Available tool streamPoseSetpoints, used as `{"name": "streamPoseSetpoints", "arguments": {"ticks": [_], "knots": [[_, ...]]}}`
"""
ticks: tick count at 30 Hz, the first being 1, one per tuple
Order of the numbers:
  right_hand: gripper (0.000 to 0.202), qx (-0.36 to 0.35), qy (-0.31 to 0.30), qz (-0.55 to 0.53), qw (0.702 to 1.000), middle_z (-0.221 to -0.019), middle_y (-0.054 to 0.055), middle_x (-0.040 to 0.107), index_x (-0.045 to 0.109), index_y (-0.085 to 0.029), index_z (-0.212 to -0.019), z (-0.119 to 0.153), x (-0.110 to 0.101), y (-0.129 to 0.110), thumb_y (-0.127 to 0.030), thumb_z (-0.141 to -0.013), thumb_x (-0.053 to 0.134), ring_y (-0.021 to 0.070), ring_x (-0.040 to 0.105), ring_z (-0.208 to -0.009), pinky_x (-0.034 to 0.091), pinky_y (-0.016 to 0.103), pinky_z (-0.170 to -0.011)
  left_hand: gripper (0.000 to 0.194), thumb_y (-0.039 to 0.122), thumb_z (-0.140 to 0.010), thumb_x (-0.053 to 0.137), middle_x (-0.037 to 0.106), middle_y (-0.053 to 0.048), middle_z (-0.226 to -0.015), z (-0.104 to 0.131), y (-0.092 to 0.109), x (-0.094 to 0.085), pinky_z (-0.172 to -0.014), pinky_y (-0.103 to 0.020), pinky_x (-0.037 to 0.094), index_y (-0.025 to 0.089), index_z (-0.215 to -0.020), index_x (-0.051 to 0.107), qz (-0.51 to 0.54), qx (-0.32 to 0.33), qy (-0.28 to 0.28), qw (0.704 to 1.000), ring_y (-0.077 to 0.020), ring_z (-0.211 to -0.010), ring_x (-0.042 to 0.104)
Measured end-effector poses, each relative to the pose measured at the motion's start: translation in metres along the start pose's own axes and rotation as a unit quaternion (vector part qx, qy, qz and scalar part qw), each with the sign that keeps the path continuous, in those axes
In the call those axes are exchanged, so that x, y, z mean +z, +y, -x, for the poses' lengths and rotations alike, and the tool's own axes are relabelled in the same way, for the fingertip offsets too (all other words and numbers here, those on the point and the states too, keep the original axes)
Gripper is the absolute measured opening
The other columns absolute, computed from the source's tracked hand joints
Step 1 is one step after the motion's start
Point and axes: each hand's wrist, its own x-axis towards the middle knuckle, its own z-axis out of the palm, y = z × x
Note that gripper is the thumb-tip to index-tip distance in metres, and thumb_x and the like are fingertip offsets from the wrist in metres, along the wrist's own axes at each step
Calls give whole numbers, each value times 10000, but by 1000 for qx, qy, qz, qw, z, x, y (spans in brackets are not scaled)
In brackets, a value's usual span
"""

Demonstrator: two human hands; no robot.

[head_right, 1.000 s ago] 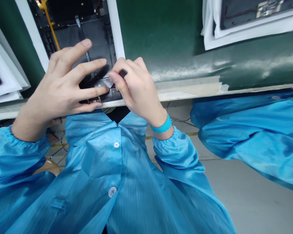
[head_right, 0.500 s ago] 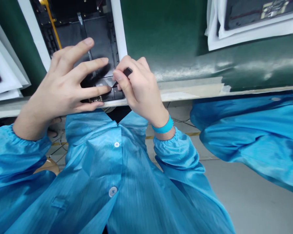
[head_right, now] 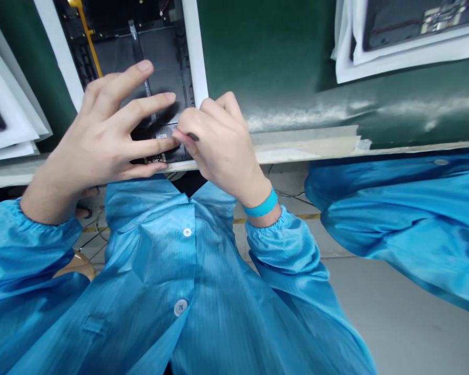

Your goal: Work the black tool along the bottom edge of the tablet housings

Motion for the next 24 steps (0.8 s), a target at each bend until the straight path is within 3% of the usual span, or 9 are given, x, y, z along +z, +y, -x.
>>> {"name": "streamPoseSetpoints", "arguments": {"ticks": [3,6,10,14,19,24], "knots": [[634,-42,19,36,998,-921,65,775,584,-342,-834,3,2,3,-837,-1073,269,312,718,-897,587,616,-1010,364,471,-1142,602,514,-92,-1782,0,1,-1,-1355,-846,274,289,-1404,778,13,-2,-1,1000,-470,-1774,222],[544,-89,76,34,993,-861,43,708,600,-312,-889,7,6,7,-679,-1161,305,275,689,-823,595,545,-898,327,459,-1134,604,541,-59,-1761,-1,3,-3,-1366,-853,256,326,-1366,793,34,-12,-2,999,-468,-1776,221],[512,-59,145,-18,988,-911,35,694,609,-290,-972,12,9,7,-641,-1193,308,236,681,-800,605,468,-846,305,431,-1124,617,566,-52,-1735,-3,4,-7,-1367,-874,234,317,-1343,797,52,-20,-10,998,-479,-1772,223],[498,-34,130,8,991,-911,35,704,596,-291,-972,13,7,4,-637,-1194,316,221,661,-770,610,466,-892,323,426,-1131,610,551,-94,-1739,-7,2,-11,-1348,-907,213,256,-1328,801,48,10,-17,999,-515,-1762,218],[454,-69,135,27,988,-924,24,687,581,-292,-956,11,5,5,-563,-1213,322,202,631,-730,610,450,-855,322,433,-1113,655,565,-86,-1732,-9,-1,-12,-1363,-890,225,278,-1352,805,34,22,-26,999,-509,-1763,223],[508,-41,97,42,994,-984,52,699,609,-287,-1000,11,3,7,-604,-1207,270,235,683,-872,606,498,-992,343,430,-1142,585,571,-62,-1731,-6,0,-11,-1367,-874,240,287,-1362,806,28,17,-20,999,-490,-1766,234]]}}
